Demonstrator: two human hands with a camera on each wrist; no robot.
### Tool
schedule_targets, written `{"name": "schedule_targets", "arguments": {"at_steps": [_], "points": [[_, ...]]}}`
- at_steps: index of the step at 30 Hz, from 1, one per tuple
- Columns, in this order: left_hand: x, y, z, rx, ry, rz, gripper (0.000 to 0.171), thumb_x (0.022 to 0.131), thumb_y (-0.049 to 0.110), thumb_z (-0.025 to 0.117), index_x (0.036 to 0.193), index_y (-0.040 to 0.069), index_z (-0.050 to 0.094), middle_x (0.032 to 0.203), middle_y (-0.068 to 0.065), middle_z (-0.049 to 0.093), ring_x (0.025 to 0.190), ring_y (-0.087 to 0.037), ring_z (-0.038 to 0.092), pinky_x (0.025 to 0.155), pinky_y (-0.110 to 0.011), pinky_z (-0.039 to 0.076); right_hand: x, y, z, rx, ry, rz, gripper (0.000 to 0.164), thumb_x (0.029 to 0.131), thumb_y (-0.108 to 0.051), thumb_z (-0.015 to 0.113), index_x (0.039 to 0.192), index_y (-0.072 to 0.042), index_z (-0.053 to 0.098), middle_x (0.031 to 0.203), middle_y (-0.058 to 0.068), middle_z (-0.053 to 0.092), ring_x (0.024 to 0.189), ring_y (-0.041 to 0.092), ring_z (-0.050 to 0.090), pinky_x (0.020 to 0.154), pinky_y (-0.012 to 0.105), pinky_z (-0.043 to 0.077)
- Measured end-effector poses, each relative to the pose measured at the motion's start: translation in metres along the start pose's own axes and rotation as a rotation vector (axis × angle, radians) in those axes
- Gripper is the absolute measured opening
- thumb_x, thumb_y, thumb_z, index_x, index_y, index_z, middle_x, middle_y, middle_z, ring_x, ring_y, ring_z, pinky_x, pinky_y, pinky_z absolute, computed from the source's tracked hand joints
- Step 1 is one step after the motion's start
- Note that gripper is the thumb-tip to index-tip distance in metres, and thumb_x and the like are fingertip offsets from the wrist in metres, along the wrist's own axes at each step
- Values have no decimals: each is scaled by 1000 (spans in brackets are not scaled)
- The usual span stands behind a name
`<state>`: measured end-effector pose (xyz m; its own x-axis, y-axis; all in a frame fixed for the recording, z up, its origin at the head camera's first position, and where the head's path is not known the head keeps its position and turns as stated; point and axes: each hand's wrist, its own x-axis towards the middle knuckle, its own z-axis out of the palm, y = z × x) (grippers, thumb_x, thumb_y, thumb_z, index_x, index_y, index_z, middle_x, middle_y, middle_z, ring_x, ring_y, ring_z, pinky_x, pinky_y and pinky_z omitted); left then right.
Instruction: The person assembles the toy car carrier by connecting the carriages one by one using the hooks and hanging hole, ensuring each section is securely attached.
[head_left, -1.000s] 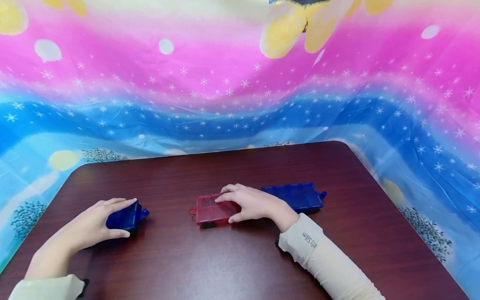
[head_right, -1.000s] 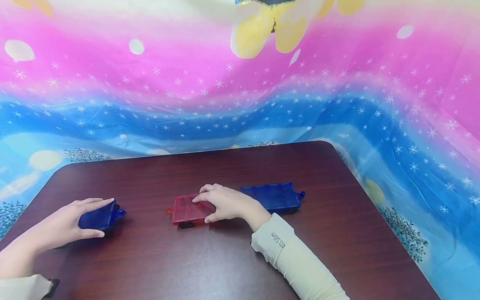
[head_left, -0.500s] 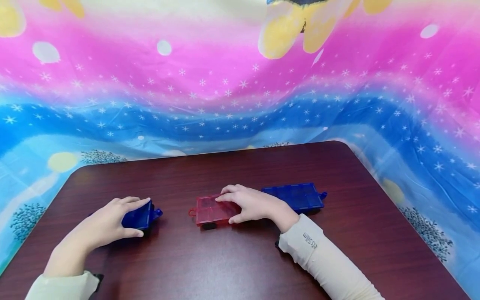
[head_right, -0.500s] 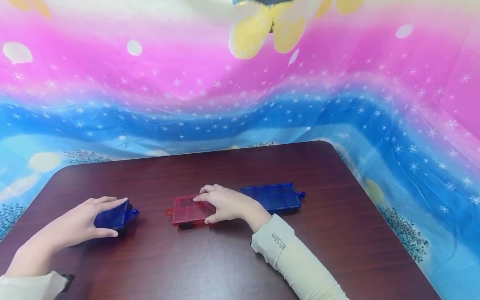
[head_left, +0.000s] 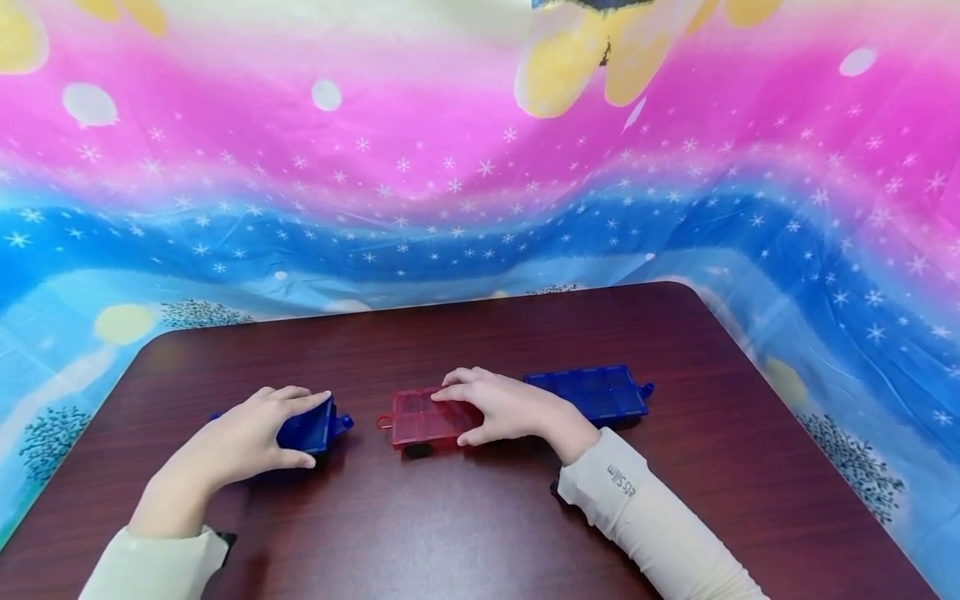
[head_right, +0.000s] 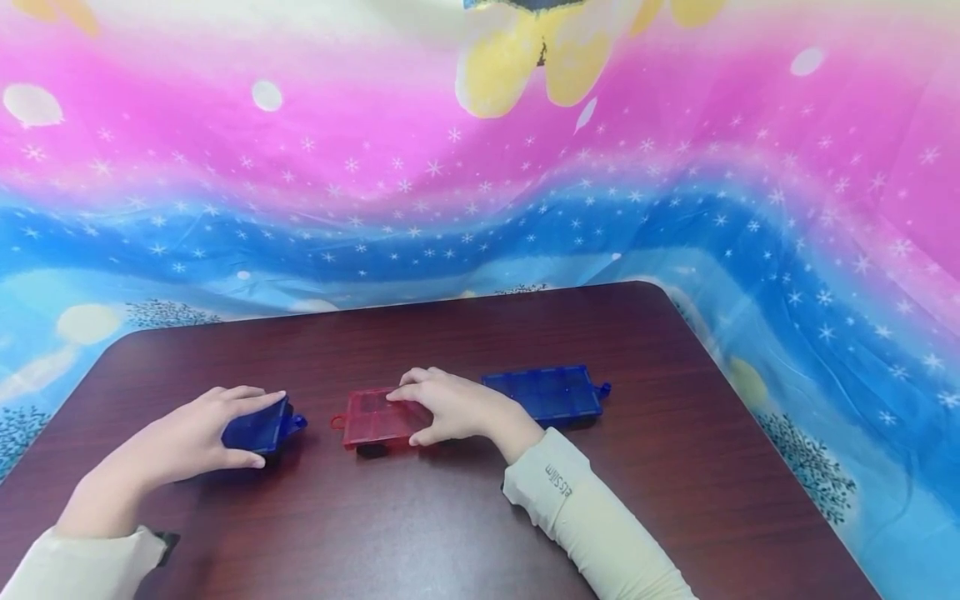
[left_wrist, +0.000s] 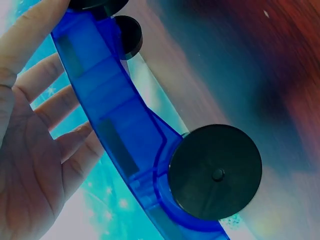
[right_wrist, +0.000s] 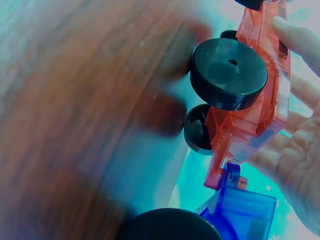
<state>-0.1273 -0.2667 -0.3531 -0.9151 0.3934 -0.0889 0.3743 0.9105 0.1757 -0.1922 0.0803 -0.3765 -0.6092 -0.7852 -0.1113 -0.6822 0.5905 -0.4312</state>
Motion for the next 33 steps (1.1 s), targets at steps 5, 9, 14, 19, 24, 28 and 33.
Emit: {"name": "schedule_targets", "arguments": {"at_steps": [5,9,14,19,24,28,33], "points": [[5,7,0,14,-19,-6,81,73,45,86,141,13,57,131,-20,60,117,-43,55,89,-57,53,0,1,0,5,5,-7,66,86,-32,76,147,-23,51,149,2,45,134,20,46,102,39,51],[9,12,2,11,-27,3,81,72,45,86,141,13,57,132,-19,60,118,-42,55,90,-56,53,0,2,0,14,11,-6,66,86,-32,76,146,-24,51,148,1,45,133,19,47,102,38,51],[12,18,2,7,-38,4,81,72,45,86,141,14,58,132,-19,60,117,-42,56,90,-56,53,-1,2,0,23,15,0,66,85,-31,77,146,-25,51,148,0,45,132,18,47,101,38,51],[14,24,3,4,-45,2,81,71,44,87,140,13,58,131,-19,61,115,-41,57,91,-55,53,-1,2,0,34,20,5,66,85,-31,77,146,-25,51,148,-1,45,132,17,47,101,37,52],[17,27,4,5,-49,12,81,71,43,87,140,12,59,131,-20,61,115,-41,57,93,-55,52,-1,2,0,41,22,5,66,85,-31,77,145,-25,51,148,-1,45,132,17,47,102,38,51],[19,30,6,-2,-65,6,81,71,44,87,140,13,58,132,-19,61,116,-41,57,92,-56,52,-1,3,0,40,23,3,65,86,-31,76,146,-25,51,148,0,45,133,18,47,103,38,50],[22,33,8,-3,-76,-11,82,72,46,87,142,15,57,134,-18,60,117,-40,56,92,-56,53,-1,3,-1,43,18,4,66,86,-31,76,146,-25,50,149,0,44,135,19,45,104,39,50]]}}
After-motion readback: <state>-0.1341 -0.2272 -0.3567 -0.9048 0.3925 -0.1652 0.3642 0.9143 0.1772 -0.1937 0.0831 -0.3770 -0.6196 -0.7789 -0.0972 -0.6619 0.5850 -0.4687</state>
